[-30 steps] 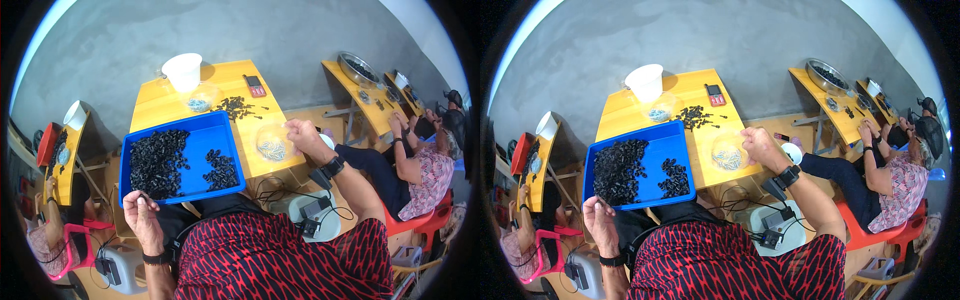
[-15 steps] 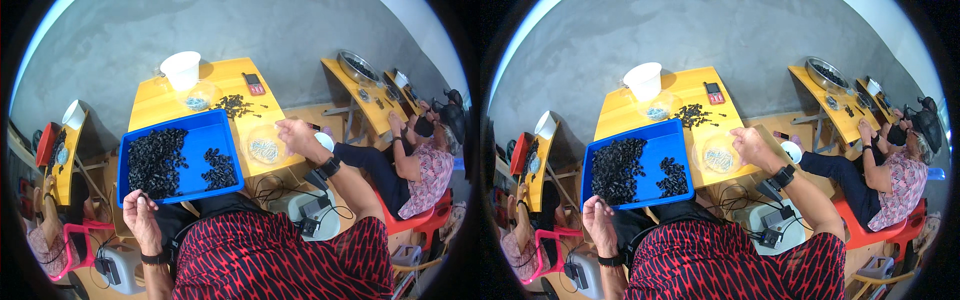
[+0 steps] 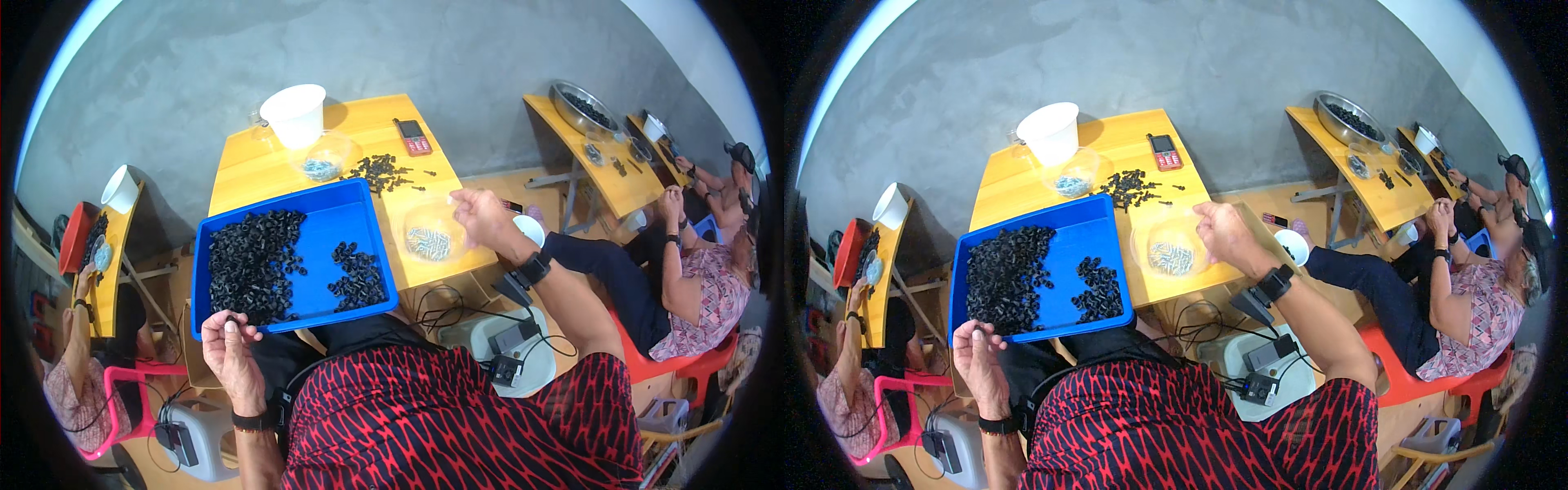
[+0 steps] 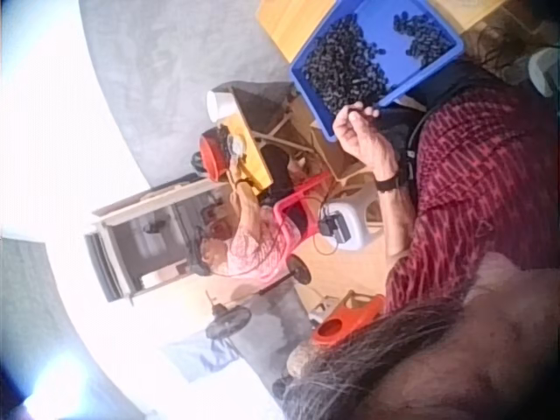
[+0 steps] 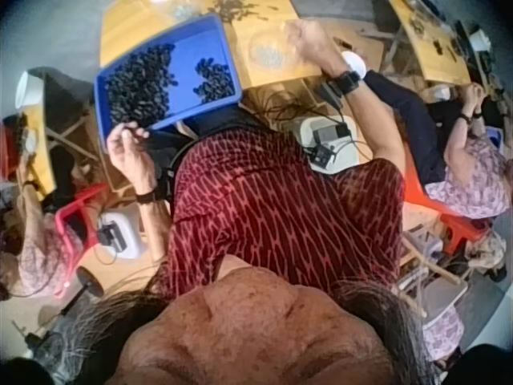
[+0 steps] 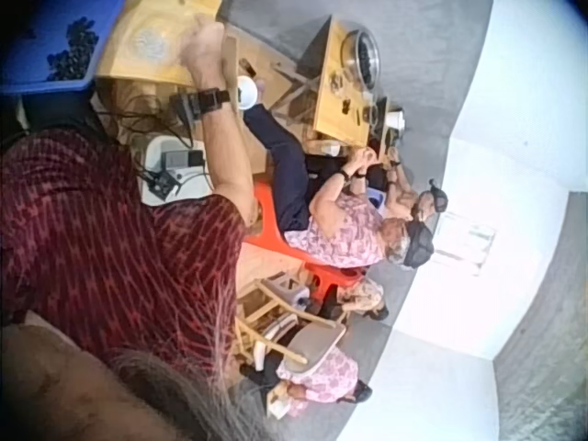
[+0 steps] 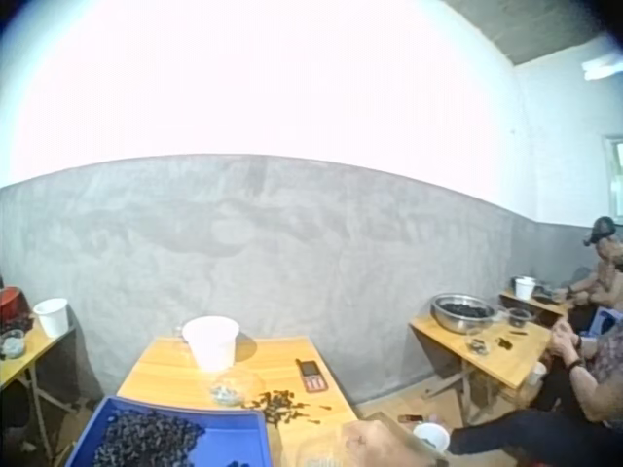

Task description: Sorting and inspecting small black rubber or plastic components from a tray into various containers.

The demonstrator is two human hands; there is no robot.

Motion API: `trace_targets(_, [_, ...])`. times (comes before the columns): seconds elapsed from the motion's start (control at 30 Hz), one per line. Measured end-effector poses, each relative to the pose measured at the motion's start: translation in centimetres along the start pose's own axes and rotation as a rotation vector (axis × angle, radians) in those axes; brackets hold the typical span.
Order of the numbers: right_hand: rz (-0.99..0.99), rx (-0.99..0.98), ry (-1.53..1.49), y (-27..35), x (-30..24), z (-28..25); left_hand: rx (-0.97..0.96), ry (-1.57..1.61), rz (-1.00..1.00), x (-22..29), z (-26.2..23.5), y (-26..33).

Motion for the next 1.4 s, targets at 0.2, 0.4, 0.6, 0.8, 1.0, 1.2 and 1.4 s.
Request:
trace_targets(0.2, [0.017,0.004,0.006,0.1,-0.2,0.1,0.005,-0.016,-0.02,-0.2,-0.2,0.0])
trace_targets(0.4, [0.011,-0.032,0.011,0.0,-1.0,0.5,-0.012,-0.034,-0.036,-0.4,-0.2,0.0])
trace_targets(0.6, [-0.189,0.147,0.313,-0.1,-1.5,-1.1,0.01,-0.031,-0.035,-0.4,-0.1,0.0])
trace_targets(0.8, [-0.535,0.272,0.469,1.9,-8.5,-1.0,0.006,-0.03,-0.019,-0.4,-0.3,-0.1])
trace_targets(1.0, [-0.636,-0.109,0.585,-0.5,-5.9,5.8,0.023,-0.058,-0.036,-0.6,-0.4,0.0])
trace_targets(1.2, [-0.796,-0.086,0.549,-0.7,-4.7,6.9,0.013,-0.049,-0.03,-0.4,0.1,0.0])
trace_targets(1.4, [-0.708,-0.098,0.652,-1.2,-6.4,7.5,0.016,-0.069,-0.037,-0.7,-0.5,-0.1])
Point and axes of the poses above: each hand's wrist, its own y-axis away from the middle knuckle, its own z-axis out of the palm, x = y × z, the point moved 10 cm from there along -y, towards the middle knuckle, and after that the axes turned 4 degrees about y, right-handed, at the moved point
